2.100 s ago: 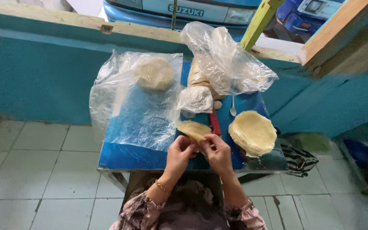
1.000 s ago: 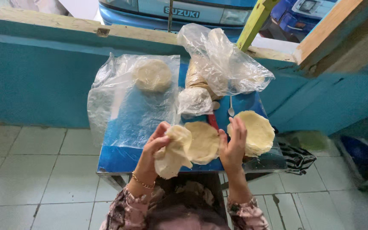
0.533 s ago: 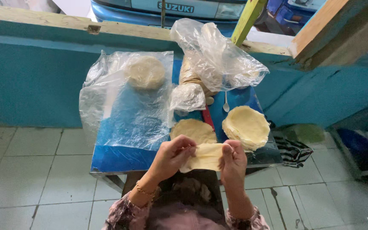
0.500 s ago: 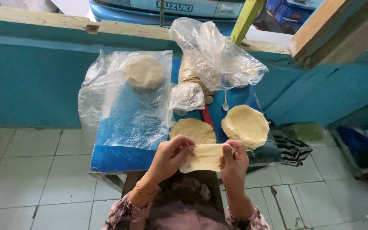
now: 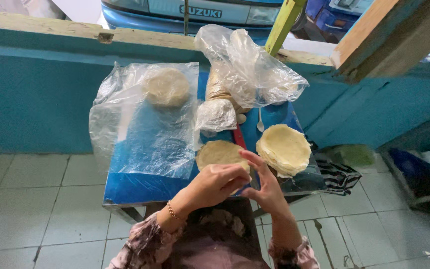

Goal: The person sits at a small blue table and separates thin round dough wrappers one at a time, peeling each sheet off a pile by hand and stacking the sheets into piles on the table. Near the end the person lifts a plastic bag and places it over a stack of wrappers.

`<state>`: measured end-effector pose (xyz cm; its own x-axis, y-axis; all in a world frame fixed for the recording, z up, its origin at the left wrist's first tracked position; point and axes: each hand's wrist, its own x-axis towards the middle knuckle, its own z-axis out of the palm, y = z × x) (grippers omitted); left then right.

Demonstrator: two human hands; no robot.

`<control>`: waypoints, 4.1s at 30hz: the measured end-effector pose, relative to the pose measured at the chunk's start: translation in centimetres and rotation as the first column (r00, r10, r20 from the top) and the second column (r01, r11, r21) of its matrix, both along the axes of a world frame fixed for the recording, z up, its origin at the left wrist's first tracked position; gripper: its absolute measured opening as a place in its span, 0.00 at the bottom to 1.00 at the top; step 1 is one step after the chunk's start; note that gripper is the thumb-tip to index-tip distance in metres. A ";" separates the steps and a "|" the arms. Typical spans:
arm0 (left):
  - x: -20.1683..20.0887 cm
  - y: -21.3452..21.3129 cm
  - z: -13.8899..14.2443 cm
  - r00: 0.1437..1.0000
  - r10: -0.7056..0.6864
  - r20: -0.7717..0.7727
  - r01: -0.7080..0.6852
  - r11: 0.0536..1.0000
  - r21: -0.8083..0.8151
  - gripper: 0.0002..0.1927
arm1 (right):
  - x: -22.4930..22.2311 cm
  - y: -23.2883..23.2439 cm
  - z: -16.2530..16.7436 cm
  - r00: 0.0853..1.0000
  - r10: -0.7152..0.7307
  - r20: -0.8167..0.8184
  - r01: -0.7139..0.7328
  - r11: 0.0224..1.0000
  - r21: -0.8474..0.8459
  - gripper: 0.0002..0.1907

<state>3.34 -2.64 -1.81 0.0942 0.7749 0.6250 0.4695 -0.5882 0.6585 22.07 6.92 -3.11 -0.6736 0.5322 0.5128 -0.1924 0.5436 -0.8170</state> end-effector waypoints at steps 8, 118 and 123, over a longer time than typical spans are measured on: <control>-0.9 0.6 0.8 0.960 0.064 0.274 0.020 0.955 -0.295 0.27 | -0.2 1.5 -1.5 0.960 -0.126 0.248 0.195 0.942 -0.275 0.15; 7.1 18.9 -7.1 0.816 0.241 -0.526 -0.403 0.888 -0.219 0.29 | 9.0 12.5 -3.3 0.689 -0.720 -0.088 0.594 0.490 0.638 0.05; 6.5 19.3 -6.5 0.893 0.170 -0.416 -0.357 0.830 -0.428 0.32 | 9.9 7.8 -4.8 0.746 -0.664 -0.054 0.545 0.563 0.622 0.12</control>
